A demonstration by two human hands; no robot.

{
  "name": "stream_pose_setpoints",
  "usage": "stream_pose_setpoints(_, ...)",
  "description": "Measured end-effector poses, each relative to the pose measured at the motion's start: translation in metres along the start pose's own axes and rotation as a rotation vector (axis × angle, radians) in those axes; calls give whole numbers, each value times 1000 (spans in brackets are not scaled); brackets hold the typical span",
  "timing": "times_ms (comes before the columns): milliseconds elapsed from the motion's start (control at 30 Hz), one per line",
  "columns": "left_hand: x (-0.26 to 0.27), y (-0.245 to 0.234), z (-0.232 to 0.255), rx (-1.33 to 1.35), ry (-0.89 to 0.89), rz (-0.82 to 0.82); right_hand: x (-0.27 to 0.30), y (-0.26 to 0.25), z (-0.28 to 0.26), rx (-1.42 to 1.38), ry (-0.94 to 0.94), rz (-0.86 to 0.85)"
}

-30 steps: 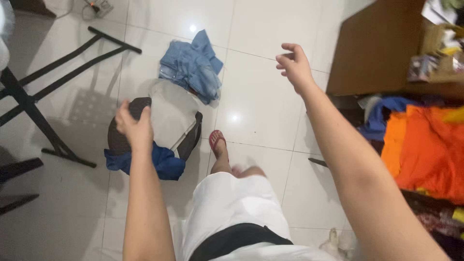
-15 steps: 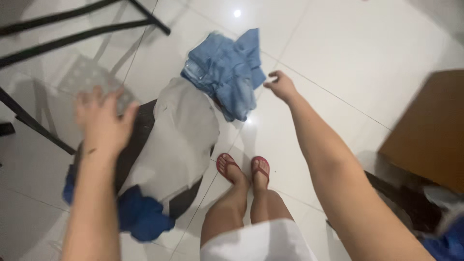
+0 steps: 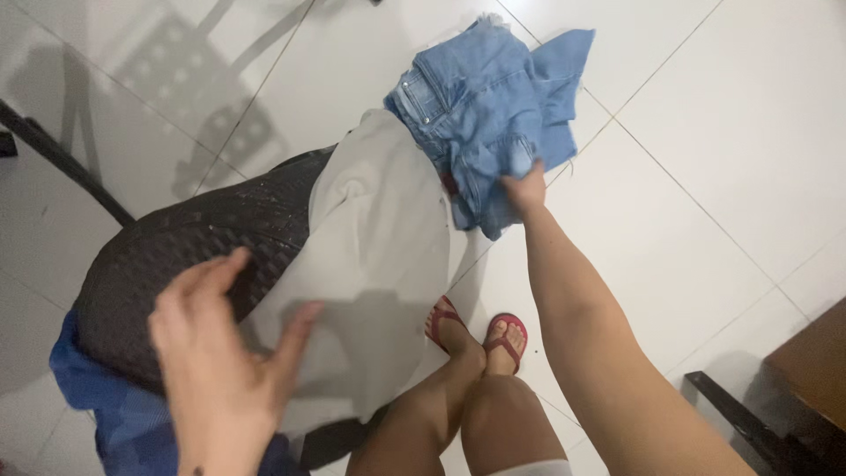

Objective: The person hangs a blue patterned garment and a patterned dress on white plastic hangers, placing them on a metal clothing rack. The person then folds a white pair of shorts and a pair of denim shorts on a white chair.

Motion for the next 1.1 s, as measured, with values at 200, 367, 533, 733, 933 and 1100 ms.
stream_pose_setpoints(200,36,-50,-25,16,-76,94,49,-47,-44,-543,149,-397)
stream_pose_setpoints(367,70,-122,-13,62,-211,86,168,-167,-97,-686,204,-604)
stream_pose_setpoints(533,129,-230,13,236,-221,228,332,-279,-139,-735,181,-555)
stream_pose_setpoints(733,226,-302,-10,315,-739,-116,538,-328,-215,-765,67,-624)
stream_pose_setpoints(933,283,-365,-33,250,-475,81,661,-300,-290,-846,-149,-845)
stream_pose_setpoints(1100,321,-380,-88,315,-737,-183,665,-221,-283,-822,-240,-995)
Point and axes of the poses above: each hand's wrist, its own x-axis away from the middle knuckle, its own y-axis out of the palm, z = x × y, the point moved 7 cm from there along -x, towards the middle knuckle, and after that the axes turned 7 degrees about y, right-handed, at the moved point
